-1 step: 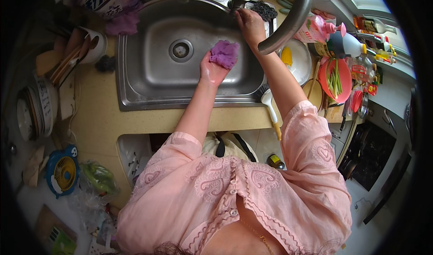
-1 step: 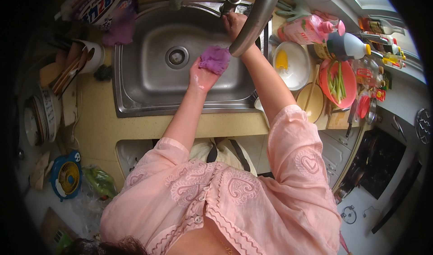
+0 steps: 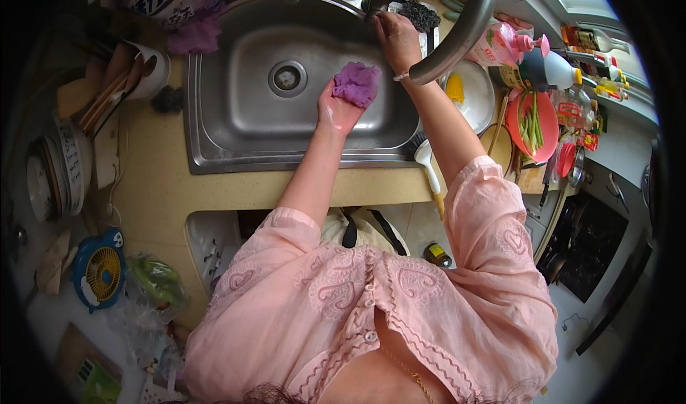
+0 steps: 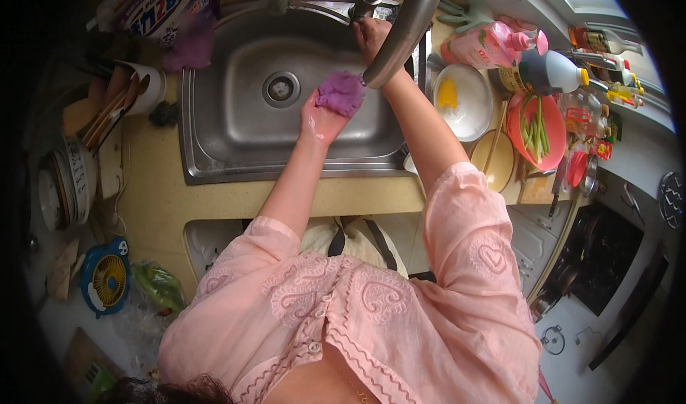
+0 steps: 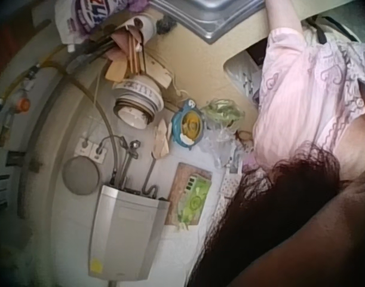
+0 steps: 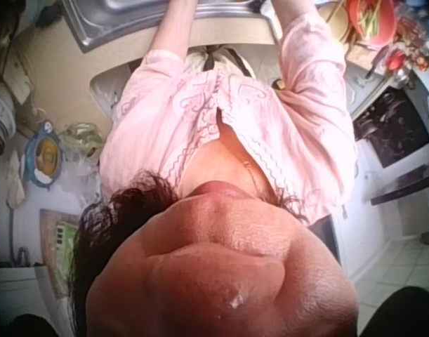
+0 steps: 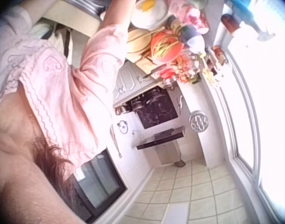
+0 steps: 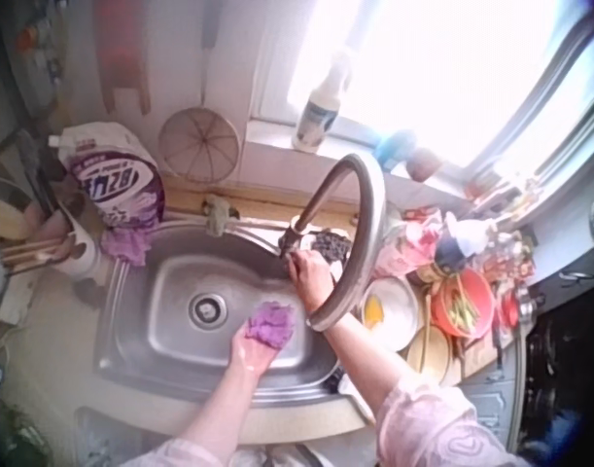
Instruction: The person washes a cloth in the kitchen sink, then wipes a dining table and a standing fan. They then sit on the floor to clean a small appliance and finish by wiping the fan again.
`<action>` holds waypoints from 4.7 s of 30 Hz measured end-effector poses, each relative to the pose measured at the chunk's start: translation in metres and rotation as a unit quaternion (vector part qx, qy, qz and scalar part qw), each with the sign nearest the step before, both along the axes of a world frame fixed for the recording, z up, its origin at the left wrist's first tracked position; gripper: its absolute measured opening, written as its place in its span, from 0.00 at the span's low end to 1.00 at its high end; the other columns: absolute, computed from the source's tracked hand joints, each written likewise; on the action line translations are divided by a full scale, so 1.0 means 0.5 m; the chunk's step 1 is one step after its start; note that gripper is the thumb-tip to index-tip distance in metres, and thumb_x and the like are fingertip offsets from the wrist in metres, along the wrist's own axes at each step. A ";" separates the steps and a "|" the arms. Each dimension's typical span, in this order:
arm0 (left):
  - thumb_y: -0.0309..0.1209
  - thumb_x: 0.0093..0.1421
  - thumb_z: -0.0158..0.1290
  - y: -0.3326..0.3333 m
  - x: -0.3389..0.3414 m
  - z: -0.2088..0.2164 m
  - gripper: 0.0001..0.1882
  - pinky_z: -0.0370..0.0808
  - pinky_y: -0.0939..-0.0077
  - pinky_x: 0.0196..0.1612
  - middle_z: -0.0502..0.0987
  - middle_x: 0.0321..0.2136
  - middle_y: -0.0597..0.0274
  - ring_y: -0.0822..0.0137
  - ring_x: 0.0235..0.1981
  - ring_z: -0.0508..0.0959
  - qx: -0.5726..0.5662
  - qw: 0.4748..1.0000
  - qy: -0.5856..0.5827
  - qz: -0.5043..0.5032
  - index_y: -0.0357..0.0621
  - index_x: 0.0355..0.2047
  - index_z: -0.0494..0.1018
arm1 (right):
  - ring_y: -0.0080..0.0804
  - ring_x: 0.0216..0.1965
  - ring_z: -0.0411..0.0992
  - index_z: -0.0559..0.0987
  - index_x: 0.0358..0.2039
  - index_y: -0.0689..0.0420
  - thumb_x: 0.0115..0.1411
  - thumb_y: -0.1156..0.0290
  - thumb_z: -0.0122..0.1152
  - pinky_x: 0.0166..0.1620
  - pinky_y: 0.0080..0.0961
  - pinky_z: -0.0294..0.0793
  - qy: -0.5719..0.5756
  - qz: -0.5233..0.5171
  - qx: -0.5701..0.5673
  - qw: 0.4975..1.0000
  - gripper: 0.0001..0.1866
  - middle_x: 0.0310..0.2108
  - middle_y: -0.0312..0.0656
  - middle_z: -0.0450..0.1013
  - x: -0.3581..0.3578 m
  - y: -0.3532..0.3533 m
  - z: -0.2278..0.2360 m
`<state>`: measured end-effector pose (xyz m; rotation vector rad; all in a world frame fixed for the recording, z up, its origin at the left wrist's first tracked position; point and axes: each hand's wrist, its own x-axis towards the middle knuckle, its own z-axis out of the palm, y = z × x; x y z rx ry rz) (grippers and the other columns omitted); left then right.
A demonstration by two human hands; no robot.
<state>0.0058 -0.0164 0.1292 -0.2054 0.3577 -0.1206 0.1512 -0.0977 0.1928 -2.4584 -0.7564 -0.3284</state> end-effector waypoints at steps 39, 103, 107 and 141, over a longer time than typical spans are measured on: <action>0.41 0.60 0.38 -0.026 -0.019 -0.069 0.18 0.62 0.70 0.51 0.69 0.44 0.64 0.65 0.46 0.67 0.153 0.974 0.164 -0.039 0.50 0.47 0.65 | 0.58 0.31 0.68 0.74 0.25 0.65 0.53 0.61 0.44 0.35 0.44 0.66 0.325 -0.188 0.083 0.923 0.18 0.27 0.61 0.69 -0.246 0.034 -0.172; 0.47 0.56 0.41 0.045 -0.054 -0.111 0.22 0.60 0.59 0.47 0.69 0.42 0.61 0.64 0.45 0.66 0.466 0.818 0.315 -0.122 0.47 0.44 0.64 | 0.21 0.07 0.49 0.63 0.17 0.49 0.53 0.57 0.41 0.09 0.23 0.42 0.656 -0.281 0.358 0.602 0.13 0.10 0.30 0.54 -0.224 0.063 -0.176; 0.50 0.57 0.41 0.011 -0.032 -0.030 0.19 0.64 0.61 0.43 0.70 0.39 0.64 0.66 0.41 0.68 0.282 0.919 0.254 -0.106 0.51 0.41 0.65 | 0.33 0.20 0.67 0.72 0.24 0.58 0.58 0.46 0.31 0.25 0.31 0.65 0.589 -0.206 0.282 0.729 0.28 0.19 0.42 0.68 -0.205 0.040 -0.224; 0.45 0.62 0.31 0.013 -0.016 -0.087 0.25 0.55 0.54 0.55 0.65 0.48 0.51 0.53 0.49 0.65 0.168 0.975 0.116 -0.091 0.39 0.51 0.58 | 0.37 0.30 0.72 0.76 0.31 0.54 0.49 0.70 0.54 0.32 0.28 0.69 0.059 -0.040 0.142 0.987 0.08 0.26 0.42 0.73 0.000 -0.011 -0.017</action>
